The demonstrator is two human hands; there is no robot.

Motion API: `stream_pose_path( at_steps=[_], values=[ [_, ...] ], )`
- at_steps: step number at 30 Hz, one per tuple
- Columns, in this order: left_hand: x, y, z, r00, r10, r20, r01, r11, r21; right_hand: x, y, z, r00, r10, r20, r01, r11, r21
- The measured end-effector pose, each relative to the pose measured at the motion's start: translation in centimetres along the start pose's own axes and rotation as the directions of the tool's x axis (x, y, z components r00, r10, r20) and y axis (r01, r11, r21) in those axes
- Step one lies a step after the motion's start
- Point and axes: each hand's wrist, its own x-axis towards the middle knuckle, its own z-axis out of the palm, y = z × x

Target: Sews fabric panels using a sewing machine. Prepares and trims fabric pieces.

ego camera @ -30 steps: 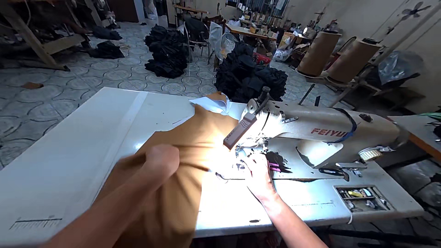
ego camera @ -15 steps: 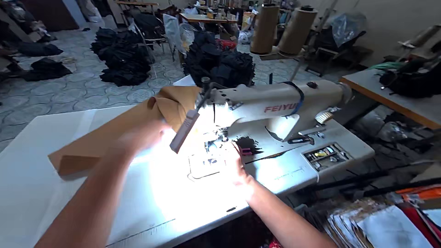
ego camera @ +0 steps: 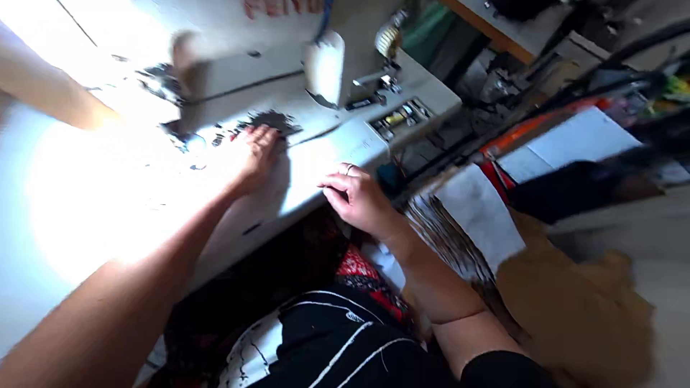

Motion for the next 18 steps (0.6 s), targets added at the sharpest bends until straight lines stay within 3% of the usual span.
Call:
stream_pose_path(
  at_steps=[2,3,4,6,7,8,9,10,14,16,18],
  values=[
    [-0.1,0.2,0.5,0.995,-0.018,-0.098,0.021,0.999,0.026,-4.3,2.5,-3.0,0.951,0.222,0.216,-0.205,0.974,-0.096],
    [-0.5,0.4,0.4,0.99,-0.036,-0.135,0.041,0.999,0.032,-6.6,3.8,-4.2,0.879,0.374,0.297,-0.336,0.926,-0.172],
    [-1.0,0.8,0.1,0.988,-0.071,-0.138,0.075,0.997,0.028,-8.8,4.9,-5.2,0.755,0.551,0.355,-0.477,0.833,-0.28],
    [-2.3,1.0,-0.4,0.983,-0.115,-0.145,0.116,0.993,0.0,-12.5,6.4,-6.0,0.362,0.845,0.394,-0.677,0.529,-0.512],
    [-3.0,0.8,-0.4,0.977,-0.104,-0.184,0.096,0.994,-0.053,-13.9,6.9,-5.8,0.173,0.908,0.381,-0.706,0.384,-0.596],
    [-3.8,0.2,-0.2,0.969,-0.076,-0.236,0.048,0.991,-0.124,-15.3,7.3,-5.2,0.043,0.928,0.369,-0.711,0.288,-0.641],
    [-4.5,-0.3,0.0,0.958,-0.052,-0.282,-0.001,0.982,-0.187,-16.7,7.7,-4.4,-0.011,0.933,0.36,-0.725,0.241,-0.645],
    [-5.5,-0.6,0.1,0.95,-0.064,-0.304,-0.013,0.97,-0.244,-17.6,8.1,-3.5,-0.014,0.936,0.352,-0.75,0.223,-0.623],
    [-10.4,1.6,-1.3,0.936,-0.274,-0.221,0.193,0.924,-0.329,-19.1,10.1,0.6,0.068,0.956,0.285,-0.821,0.216,-0.529],
    [-12.9,2.5,-2.0,0.925,-0.35,-0.149,0.278,0.889,-0.363,-18.7,11.1,2.2,0.095,0.951,0.293,-0.82,0.242,-0.519],
    [-15.7,2.1,-1.6,0.907,-0.385,-0.17,0.299,0.874,-0.384,-17.9,11.6,3.1,0.115,0.94,0.321,-0.794,0.282,-0.538]
  ],
)
